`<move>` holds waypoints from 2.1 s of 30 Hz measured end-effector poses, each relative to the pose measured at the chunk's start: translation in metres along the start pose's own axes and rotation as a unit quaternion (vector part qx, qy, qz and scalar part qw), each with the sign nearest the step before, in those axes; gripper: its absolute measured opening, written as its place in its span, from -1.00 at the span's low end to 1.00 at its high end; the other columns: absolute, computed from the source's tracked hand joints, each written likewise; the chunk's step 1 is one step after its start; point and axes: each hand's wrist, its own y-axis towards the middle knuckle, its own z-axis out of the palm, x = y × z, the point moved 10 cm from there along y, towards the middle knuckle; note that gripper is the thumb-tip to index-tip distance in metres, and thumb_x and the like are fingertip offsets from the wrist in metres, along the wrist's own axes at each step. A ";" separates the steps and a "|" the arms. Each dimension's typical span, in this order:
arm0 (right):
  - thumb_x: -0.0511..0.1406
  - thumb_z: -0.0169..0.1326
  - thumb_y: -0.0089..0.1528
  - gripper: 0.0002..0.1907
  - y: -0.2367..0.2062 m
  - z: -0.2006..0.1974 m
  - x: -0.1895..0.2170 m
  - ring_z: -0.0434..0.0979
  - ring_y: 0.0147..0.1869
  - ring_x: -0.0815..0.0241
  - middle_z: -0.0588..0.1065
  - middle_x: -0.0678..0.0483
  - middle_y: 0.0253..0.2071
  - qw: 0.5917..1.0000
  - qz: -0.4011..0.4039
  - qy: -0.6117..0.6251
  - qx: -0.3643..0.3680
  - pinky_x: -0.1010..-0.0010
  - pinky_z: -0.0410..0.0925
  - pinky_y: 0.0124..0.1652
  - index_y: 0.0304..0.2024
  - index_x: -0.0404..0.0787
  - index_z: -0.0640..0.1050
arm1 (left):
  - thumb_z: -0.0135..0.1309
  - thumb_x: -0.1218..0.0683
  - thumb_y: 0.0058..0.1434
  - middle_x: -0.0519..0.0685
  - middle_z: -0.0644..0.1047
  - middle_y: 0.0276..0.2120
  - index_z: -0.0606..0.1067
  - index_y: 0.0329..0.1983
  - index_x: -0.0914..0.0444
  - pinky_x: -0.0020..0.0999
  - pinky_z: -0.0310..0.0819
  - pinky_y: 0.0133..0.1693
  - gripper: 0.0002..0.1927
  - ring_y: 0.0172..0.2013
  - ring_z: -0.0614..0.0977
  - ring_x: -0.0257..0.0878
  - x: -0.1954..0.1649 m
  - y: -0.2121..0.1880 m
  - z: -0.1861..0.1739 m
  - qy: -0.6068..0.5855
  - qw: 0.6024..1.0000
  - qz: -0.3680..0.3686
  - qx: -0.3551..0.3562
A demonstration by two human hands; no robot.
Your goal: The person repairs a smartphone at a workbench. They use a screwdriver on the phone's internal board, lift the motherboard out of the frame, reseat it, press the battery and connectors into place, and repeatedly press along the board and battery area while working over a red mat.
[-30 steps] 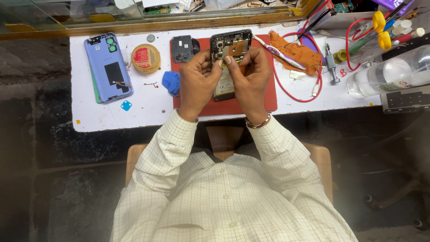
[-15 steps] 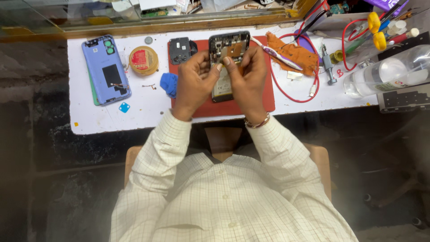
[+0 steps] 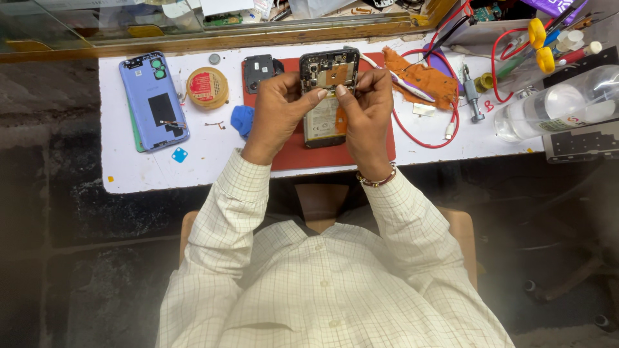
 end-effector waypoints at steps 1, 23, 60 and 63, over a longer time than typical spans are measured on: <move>-0.54 0.08 0.36 -0.69 -0.001 0.000 0.001 0.32 -0.06 0.38 0.27 0.13 -0.14 1.000 -0.006 0.000 0.004 0.51 0.33 0.03 -0.11 -0.15 0.24 | 0.27 0.16 0.28 -0.03 0.67 -0.29 0.61 -0.11 0.36 -0.50 0.61 -0.23 -0.81 -0.30 0.64 -0.42 -0.002 0.000 0.001 -0.001 1.000 0.005 0.002; -0.55 0.04 0.36 -0.69 -0.021 -0.001 0.008 0.38 0.01 0.36 0.36 0.06 -0.05 0.999 -0.034 -0.011 0.023 0.48 0.33 0.08 -0.07 -0.15 0.22 | 0.31 0.18 0.23 -0.03 0.68 -0.27 0.65 -0.11 0.34 -0.48 0.59 -0.24 -0.80 -0.29 0.65 -0.41 -0.012 -0.006 0.008 0.030 0.996 0.078 0.039; -0.43 0.24 0.05 -0.52 0.044 0.043 -0.046 0.65 -0.08 0.23 0.66 0.02 -0.06 0.722 0.205 -0.409 0.519 0.40 0.46 -0.06 0.07 -0.22 0.63 | 0.45 0.18 -0.09 -0.02 0.48 -0.41 0.08 0.49 0.39 -0.39 0.47 -0.32 0.12 -0.42 0.52 -0.27 0.013 -0.066 -0.006 0.318 0.947 -0.050 0.018; -0.42 0.25 0.09 -0.58 0.045 0.054 -0.048 0.64 -0.10 0.24 0.65 0.05 -0.12 0.728 0.187 -0.408 0.518 0.40 0.47 -0.09 0.03 -0.23 0.64 | 0.46 0.14 -0.09 -0.05 0.52 -0.41 0.23 0.39 0.40 -0.37 0.51 -0.27 -0.02 -0.37 0.61 -0.26 0.006 -0.064 -0.007 0.337 0.941 -0.041 0.011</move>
